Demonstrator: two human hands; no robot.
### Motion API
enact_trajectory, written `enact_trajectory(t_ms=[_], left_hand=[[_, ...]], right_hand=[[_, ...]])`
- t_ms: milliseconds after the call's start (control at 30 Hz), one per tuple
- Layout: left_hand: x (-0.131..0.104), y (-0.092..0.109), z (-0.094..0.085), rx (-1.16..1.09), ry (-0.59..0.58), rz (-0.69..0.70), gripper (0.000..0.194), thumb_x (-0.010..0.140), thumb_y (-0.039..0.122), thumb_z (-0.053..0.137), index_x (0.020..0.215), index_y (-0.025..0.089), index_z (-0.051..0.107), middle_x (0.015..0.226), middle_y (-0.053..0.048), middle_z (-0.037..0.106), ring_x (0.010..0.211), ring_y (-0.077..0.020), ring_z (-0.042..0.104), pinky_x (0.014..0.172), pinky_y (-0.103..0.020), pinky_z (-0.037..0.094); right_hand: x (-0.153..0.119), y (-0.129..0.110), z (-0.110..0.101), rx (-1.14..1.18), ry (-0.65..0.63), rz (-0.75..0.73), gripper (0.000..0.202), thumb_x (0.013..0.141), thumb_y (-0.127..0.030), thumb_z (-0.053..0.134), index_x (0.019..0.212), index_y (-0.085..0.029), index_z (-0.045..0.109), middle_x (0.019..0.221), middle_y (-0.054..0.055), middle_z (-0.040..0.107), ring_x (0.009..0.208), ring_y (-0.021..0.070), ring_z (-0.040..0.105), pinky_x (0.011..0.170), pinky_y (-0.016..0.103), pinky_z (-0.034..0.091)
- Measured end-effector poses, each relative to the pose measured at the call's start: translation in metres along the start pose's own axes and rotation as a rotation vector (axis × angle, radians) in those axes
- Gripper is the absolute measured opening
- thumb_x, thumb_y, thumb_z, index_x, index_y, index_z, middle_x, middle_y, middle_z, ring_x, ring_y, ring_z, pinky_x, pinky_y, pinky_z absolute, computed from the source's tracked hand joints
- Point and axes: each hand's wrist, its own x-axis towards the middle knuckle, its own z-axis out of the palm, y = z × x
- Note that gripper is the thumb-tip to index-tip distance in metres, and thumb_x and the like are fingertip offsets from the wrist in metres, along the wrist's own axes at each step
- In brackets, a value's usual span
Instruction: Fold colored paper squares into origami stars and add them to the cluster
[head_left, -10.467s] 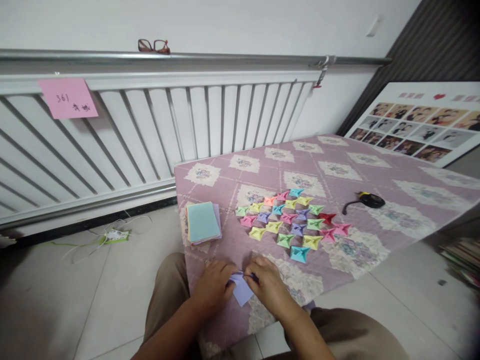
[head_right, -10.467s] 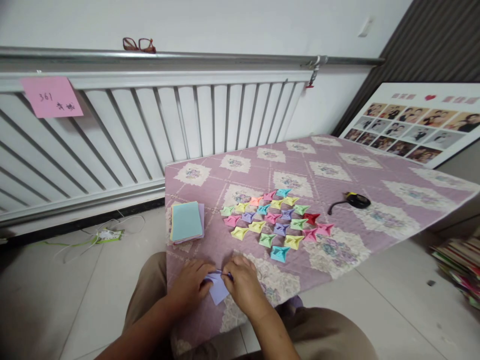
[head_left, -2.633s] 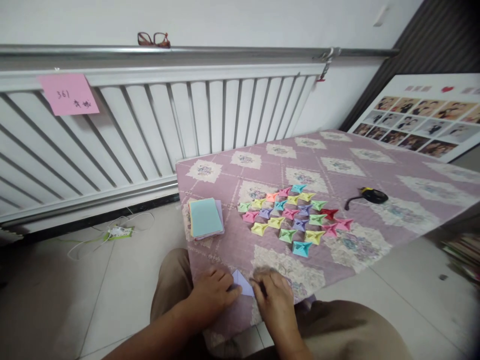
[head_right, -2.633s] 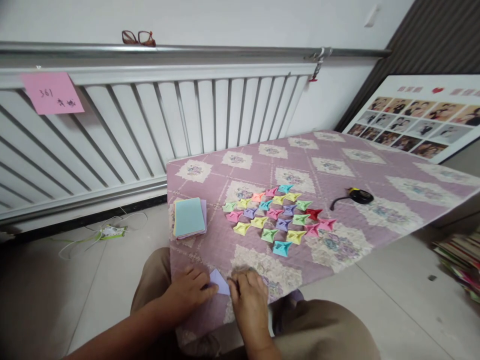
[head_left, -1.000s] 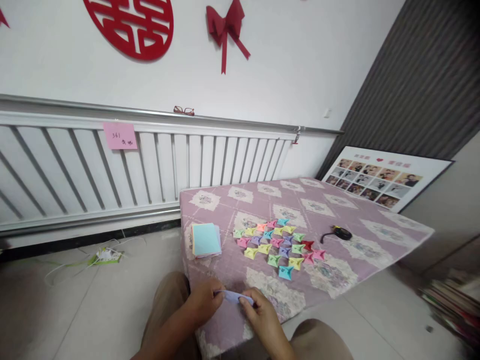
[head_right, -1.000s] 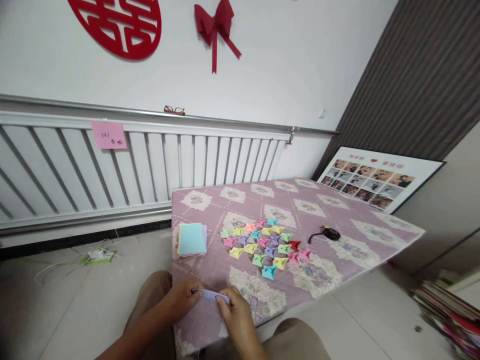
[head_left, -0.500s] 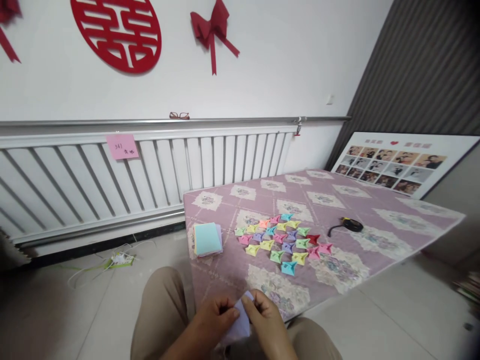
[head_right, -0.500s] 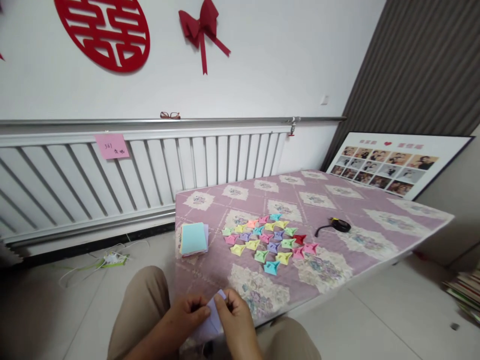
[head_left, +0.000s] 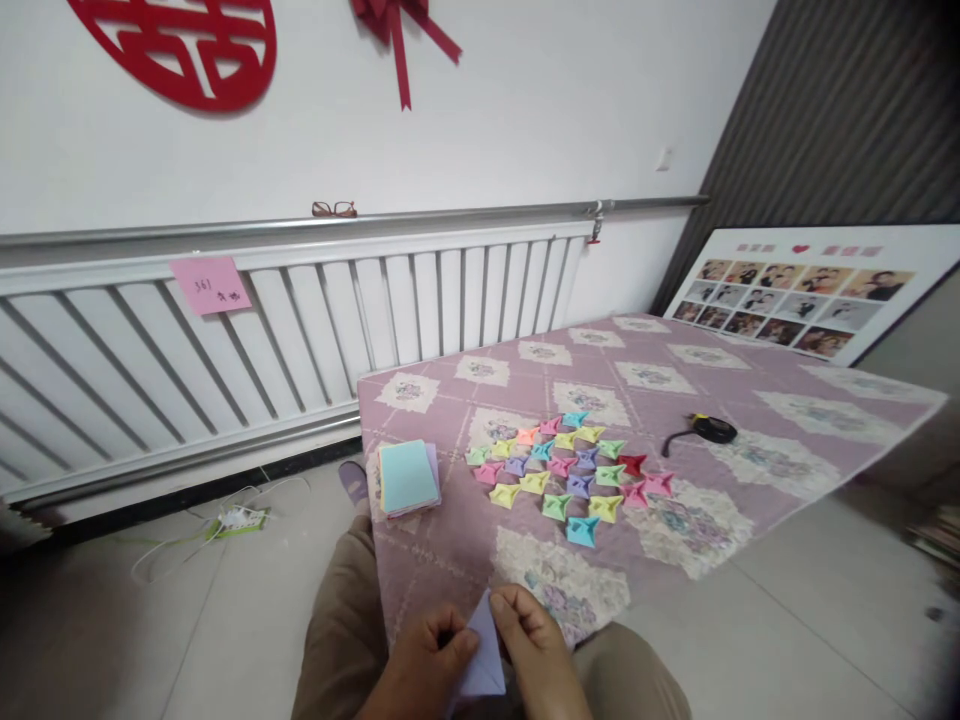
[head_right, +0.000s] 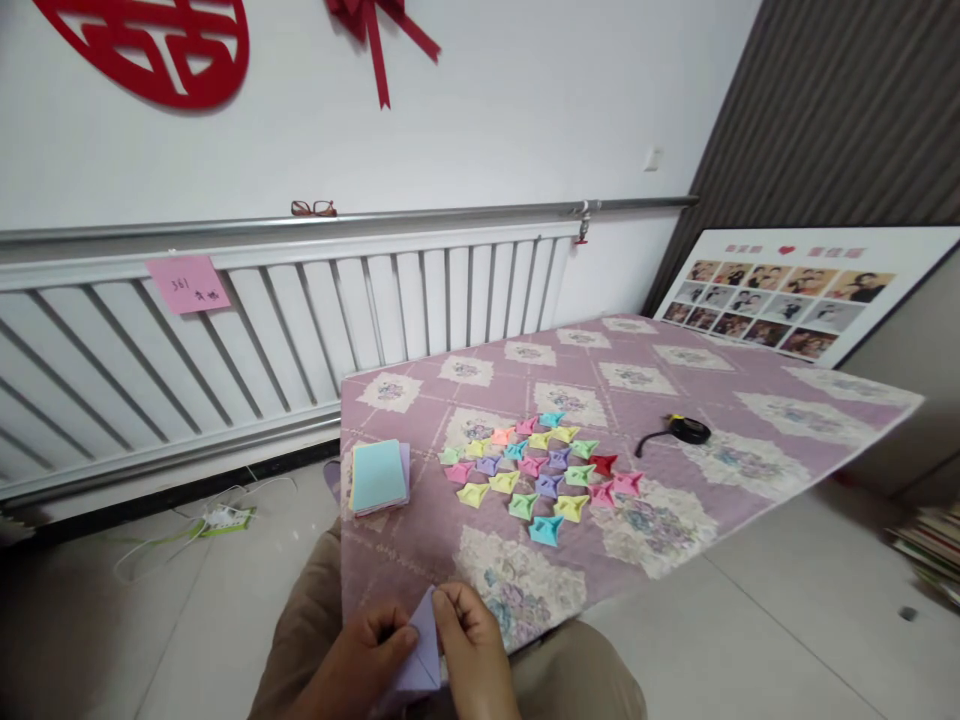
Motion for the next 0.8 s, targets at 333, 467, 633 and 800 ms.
enact_trajectory(t_ms=[333, 467, 633, 800], left_hand=[[0.013, -0.01, -0.013, 0.061, 0.039, 0.001, 0.029, 0.076, 0.043, 0.055, 0.063, 0.019, 0.046, 0.058, 0.005, 0.039, 0.058, -0.0113, 0.035, 0.055, -0.024, 0.029], [0.014, -0.001, -0.01, 0.073, 0.056, -0.006, 0.027, 0.073, 0.042, 0.055, 0.06, 0.019, 0.046, 0.058, 0.005, 0.039, 0.059, -0.0117, 0.036, 0.055, -0.024, 0.029], [0.014, 0.008, -0.002, 0.098, 0.035, -0.015, 0.021, 0.07, 0.035, 0.056, 0.06, 0.019, 0.046, 0.059, 0.004, 0.041, 0.059, -0.0116, 0.037, 0.057, -0.024, 0.029], [0.017, 0.006, -0.004, -0.032, 0.047, -0.073, 0.022, 0.071, 0.037, 0.058, 0.064, 0.018, 0.052, 0.057, 0.004, 0.045, 0.057, -0.011, 0.039, 0.054, -0.024, 0.029]], right_hand=[[0.021, 0.021, 0.005, -0.09, -0.125, 0.067, 0.046, 0.065, -0.063, 0.069, 0.063, -0.019, 0.056, 0.058, -0.005, 0.044, 0.055, 0.0095, 0.036, 0.051, 0.021, 0.033], [0.022, 0.024, 0.007, -0.019, -0.08, 0.087, 0.046, 0.065, -0.063, 0.07, 0.069, -0.019, 0.058, 0.058, -0.006, 0.045, 0.053, 0.0085, 0.035, 0.049, 0.02, 0.031], [0.019, 0.02, 0.004, 0.003, -0.013, 0.068, 0.045, 0.064, -0.061, 0.072, 0.066, -0.02, 0.056, 0.056, -0.006, 0.045, 0.051, 0.0082, 0.036, 0.047, 0.02, 0.031], [0.014, 0.008, 0.005, -0.028, 0.041, 0.104, 0.044, 0.063, -0.061, 0.071, 0.066, -0.02, 0.055, 0.056, -0.005, 0.047, 0.051, 0.01, 0.04, 0.049, 0.021, 0.034]])
